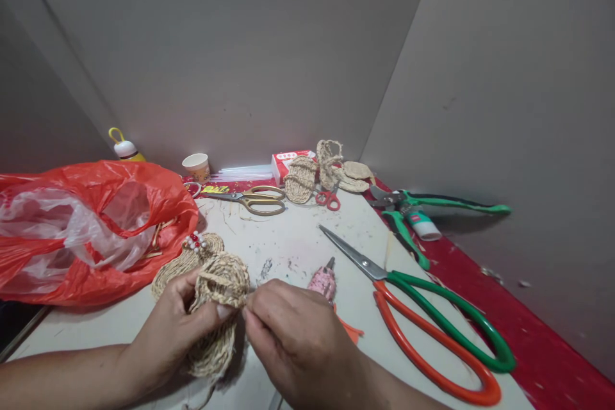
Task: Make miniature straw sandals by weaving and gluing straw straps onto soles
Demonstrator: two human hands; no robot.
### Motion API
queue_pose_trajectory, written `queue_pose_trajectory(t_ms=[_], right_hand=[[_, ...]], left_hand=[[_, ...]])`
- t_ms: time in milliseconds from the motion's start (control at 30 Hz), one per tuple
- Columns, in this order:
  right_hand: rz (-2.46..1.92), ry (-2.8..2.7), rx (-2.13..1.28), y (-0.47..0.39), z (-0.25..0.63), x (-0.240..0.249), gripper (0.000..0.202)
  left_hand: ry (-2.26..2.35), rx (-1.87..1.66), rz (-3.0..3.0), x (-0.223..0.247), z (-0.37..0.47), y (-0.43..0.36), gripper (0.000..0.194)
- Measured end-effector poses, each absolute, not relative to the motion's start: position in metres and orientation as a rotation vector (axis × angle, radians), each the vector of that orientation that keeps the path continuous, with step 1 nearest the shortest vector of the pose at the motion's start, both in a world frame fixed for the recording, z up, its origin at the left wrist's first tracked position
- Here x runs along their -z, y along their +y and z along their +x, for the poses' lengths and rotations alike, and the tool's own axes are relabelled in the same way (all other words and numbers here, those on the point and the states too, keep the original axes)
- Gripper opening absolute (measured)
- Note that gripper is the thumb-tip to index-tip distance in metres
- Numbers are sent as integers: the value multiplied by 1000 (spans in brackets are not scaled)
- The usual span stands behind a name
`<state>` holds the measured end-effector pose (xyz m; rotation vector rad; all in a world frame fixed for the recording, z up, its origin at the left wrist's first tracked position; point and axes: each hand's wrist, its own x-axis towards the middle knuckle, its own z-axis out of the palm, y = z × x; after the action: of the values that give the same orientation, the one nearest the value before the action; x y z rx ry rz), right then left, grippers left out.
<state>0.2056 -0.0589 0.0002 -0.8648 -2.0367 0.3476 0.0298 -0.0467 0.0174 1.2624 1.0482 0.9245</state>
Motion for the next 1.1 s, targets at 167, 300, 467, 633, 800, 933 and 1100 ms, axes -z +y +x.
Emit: queue_pose_trajectory(t_ms=[167,300,467,633,800,933,1100], right_hand=[[-897,-2068,-326,-60,207,3,23],[-867,-2117,-284,-60,208,3,26],[-828,-2198,-256,-58,210,3,25],[-887,-2160,-307,-58,208,1,23],[-956,-2045,-417,-55,206,-1,17],[-1025,-2017,-507,-51,206,-2,12],[-1142,-1949,-740,-50,206,-10,13]], left_hand=[[1096,-927,1238,-15,32,-47,12],[1029,-947,1215,-13,31,-47,17],[1086,-945,1277,-13,30,-46,10],[1164,-934,1351,-17,28,-44,4],[1141,-944,1284,-20,29,-41,4],[1107,-913,1179,-18,29,-39,8],[1121,-960,1113,-16,27,-34,9]])
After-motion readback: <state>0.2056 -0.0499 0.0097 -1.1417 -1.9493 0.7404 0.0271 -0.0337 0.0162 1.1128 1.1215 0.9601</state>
